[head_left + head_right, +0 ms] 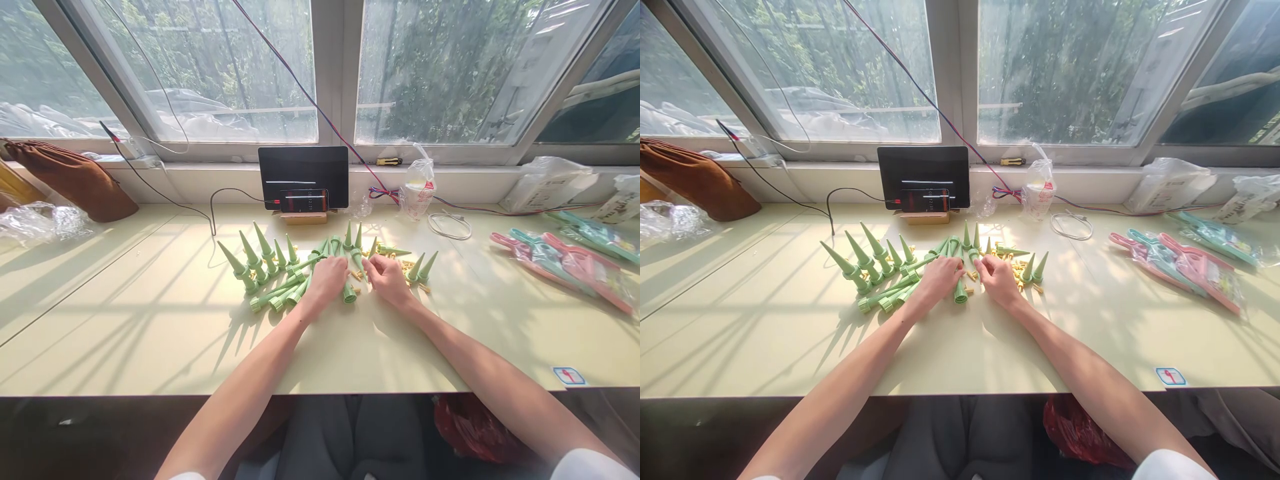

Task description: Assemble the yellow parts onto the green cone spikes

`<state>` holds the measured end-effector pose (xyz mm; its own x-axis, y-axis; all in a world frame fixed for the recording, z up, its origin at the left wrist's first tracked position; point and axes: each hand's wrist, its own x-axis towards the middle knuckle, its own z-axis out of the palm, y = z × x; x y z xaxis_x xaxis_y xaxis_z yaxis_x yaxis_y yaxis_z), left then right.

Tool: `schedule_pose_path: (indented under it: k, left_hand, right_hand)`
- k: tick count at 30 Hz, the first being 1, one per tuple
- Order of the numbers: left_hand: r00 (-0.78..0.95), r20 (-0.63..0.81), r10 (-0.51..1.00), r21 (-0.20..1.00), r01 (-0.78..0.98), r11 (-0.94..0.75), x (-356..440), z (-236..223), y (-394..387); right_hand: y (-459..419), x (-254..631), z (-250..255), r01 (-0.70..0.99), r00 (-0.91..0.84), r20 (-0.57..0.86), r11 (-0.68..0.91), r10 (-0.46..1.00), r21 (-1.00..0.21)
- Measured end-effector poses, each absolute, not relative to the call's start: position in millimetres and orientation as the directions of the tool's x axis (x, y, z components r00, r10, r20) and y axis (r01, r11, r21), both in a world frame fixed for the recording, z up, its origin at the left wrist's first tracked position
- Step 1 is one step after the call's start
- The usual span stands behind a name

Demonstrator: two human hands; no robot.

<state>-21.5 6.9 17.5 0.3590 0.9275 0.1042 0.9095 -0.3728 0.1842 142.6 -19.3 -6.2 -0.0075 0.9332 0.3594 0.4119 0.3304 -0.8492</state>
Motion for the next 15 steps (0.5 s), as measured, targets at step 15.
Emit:
schedule_pose_path:
  k: [15]
  left_hand:
    - [0.300, 0.334, 0.893, 0.532, 0.722, -0.442, -16.8, 20.4, 3.6]
  right_hand:
    - [-21.0, 144.5, -4.9, 0.335, -0.029, 0.321, 0.311, 0.947, -0.889]
